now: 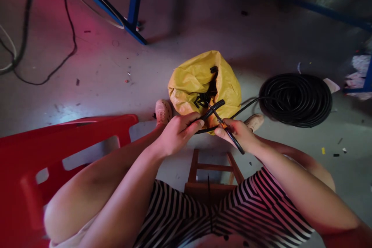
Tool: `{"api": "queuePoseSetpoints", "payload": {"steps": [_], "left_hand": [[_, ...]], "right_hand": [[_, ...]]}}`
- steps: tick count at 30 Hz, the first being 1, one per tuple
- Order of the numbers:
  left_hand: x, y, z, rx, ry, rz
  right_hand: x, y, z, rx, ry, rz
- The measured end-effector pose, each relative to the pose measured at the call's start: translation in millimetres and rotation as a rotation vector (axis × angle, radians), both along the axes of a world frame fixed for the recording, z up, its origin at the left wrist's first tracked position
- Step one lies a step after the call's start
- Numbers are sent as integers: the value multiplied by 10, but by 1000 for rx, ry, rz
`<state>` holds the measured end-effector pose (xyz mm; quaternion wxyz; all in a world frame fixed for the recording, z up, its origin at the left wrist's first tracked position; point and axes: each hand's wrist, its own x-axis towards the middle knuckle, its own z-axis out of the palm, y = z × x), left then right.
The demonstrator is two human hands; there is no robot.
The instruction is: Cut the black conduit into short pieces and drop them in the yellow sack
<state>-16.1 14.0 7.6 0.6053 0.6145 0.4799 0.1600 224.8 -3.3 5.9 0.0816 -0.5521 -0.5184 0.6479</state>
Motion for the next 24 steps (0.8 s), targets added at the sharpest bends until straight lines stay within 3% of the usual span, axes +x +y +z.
{"api": "queuePoseSetpoints", "payload": {"steps": [4, 7, 13, 17, 24], "left_hand": [[-9, -16, -37, -21, -27, 62], [62, -70, -91, -36, -28, 178], [239, -173, -185, 93, -7, 395], [246, -170, -138, 195, 107, 335], [307, -247, -140, 194, 178, 180]], "right_hand": [[-19, -10, -7, -7, -1, -33], [-40, -25, -18, 20, -30, -36], [-56, -100, -96, 0, -58, -17], [-32, -115, -89, 7, -50, 3], [-14, -104, -46, -37, -21, 86]]}}
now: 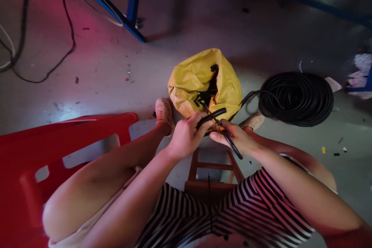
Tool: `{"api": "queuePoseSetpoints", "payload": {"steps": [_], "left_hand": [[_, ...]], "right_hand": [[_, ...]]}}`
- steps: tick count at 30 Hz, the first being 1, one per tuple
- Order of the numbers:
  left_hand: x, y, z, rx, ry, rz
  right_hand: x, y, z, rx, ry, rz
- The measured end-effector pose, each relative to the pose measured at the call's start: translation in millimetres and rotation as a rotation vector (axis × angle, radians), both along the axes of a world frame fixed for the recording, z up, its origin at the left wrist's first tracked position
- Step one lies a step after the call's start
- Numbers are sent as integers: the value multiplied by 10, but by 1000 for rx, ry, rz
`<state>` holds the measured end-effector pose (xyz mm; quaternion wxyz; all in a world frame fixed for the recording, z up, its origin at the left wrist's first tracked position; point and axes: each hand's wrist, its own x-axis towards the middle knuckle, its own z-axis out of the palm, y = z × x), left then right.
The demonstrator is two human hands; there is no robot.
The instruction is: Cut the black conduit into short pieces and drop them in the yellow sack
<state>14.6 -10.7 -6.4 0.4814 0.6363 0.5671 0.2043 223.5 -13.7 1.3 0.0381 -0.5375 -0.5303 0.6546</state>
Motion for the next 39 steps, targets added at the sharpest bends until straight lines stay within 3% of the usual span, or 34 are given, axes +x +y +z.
{"api": "queuePoseSetpoints", "payload": {"steps": [13, 26, 39], "left_hand": [[-57, 37, 27, -18, 30, -142], [-64, 50, -17, -94, -55, -69], [-71, 34, -150, -155, -84, 23]], "right_hand": [[-45, -21, -7, 109, -206, 62], [-58, -20, -52, 112, -156, -6], [-75, -17, -242, 78, -144, -9]]}}
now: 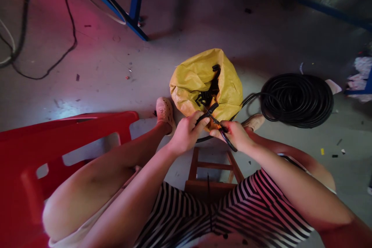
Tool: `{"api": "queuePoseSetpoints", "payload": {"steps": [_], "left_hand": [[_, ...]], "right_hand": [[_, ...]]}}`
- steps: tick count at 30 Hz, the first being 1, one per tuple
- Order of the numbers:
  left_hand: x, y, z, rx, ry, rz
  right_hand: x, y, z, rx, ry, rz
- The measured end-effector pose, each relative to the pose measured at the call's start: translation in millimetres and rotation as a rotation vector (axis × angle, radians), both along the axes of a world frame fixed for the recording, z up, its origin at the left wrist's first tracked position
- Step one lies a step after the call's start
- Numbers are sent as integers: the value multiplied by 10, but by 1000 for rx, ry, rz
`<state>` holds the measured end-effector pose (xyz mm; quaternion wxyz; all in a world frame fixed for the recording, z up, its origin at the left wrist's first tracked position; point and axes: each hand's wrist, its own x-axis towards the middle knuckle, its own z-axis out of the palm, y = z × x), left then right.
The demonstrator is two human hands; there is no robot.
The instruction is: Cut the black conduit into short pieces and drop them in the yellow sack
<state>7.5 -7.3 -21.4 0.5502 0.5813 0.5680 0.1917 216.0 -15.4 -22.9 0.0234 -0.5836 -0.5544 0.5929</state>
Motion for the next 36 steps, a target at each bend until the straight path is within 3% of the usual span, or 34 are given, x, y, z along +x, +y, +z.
{"api": "queuePoseSetpoints", "payload": {"steps": [14, 29, 33, 36], "left_hand": [[-21, 8, -111, -60, -16, -9], [-40, 50, -118, -36, -19, -17], [-55, 72, -97, -13, -29, -35], [-45, 60, -83, 1, -14, -44]], "right_hand": [[-4, 18, -43, 34, -94, 49], [37, 60, -52, 36, -84, 56], [72, 87, 4, -8, -4, 38], [81, 131, 96, 20, -19, 98]]}}
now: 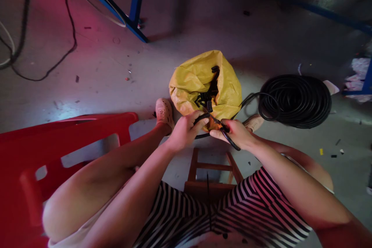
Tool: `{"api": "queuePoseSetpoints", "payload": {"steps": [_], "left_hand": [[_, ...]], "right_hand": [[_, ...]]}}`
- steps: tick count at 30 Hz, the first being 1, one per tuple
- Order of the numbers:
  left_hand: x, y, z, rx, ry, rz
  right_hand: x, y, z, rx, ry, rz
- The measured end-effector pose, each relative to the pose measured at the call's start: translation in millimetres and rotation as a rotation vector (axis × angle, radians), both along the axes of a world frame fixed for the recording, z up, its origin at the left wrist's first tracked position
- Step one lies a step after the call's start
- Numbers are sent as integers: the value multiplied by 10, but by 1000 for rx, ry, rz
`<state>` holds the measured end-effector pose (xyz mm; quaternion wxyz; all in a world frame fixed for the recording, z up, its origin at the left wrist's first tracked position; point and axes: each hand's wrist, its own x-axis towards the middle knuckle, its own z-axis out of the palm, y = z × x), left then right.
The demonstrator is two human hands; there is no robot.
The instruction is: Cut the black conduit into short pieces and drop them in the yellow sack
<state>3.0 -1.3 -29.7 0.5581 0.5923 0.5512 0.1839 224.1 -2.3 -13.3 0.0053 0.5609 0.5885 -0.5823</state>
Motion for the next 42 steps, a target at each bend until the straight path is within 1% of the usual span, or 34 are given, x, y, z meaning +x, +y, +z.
{"api": "queuePoseSetpoints", "payload": {"steps": [5, 9, 12, 17, 22, 25, 28, 31, 34, 36, 38, 40, 42], "left_hand": [[41, -47, 17, 14, 20, -60], [58, -62, 9, 29, 39, -80], [62, -61, -3, 37, 44, -74], [64, -55, 3, 51, 53, -64], [58, -36, 29, 67, 43, -45], [58, -34, 23, 56, 65, -46], [84, -75, 12, 68, 87, -35], [146, -164, 33, 91, 60, -70], [200, -240, 84, 82, 29, -112], [204, -248, 109, 37, -31, -107], [186, -218, 113, -44, -133, -137], [164, -168, 102, -131, -247, -194], [155, -120, 94, -187, -327, -214]], "right_hand": [[-17, 70, 160, 7, -152, 122], [-35, 84, 213, 9, -229, 191], [-30, 66, 182, 53, -276, 204], [-2, 30, 73, 122, -338, 198], [16, 31, 19, 145, -311, 154], [19, 38, 27, 128, -185, 52], [3, 41, 36, 93, 25, -137], [-50, 34, 41, 32, 242, -306], [-119, 21, 62, -43, 377, -385], [-138, 26, 86, -84, 421, -425], [-118, 57, 116, -103, 451, -489], [-67, 118, 151, -82, 478, -589], [-4, 194, 188, -29, 493, -696]]}}
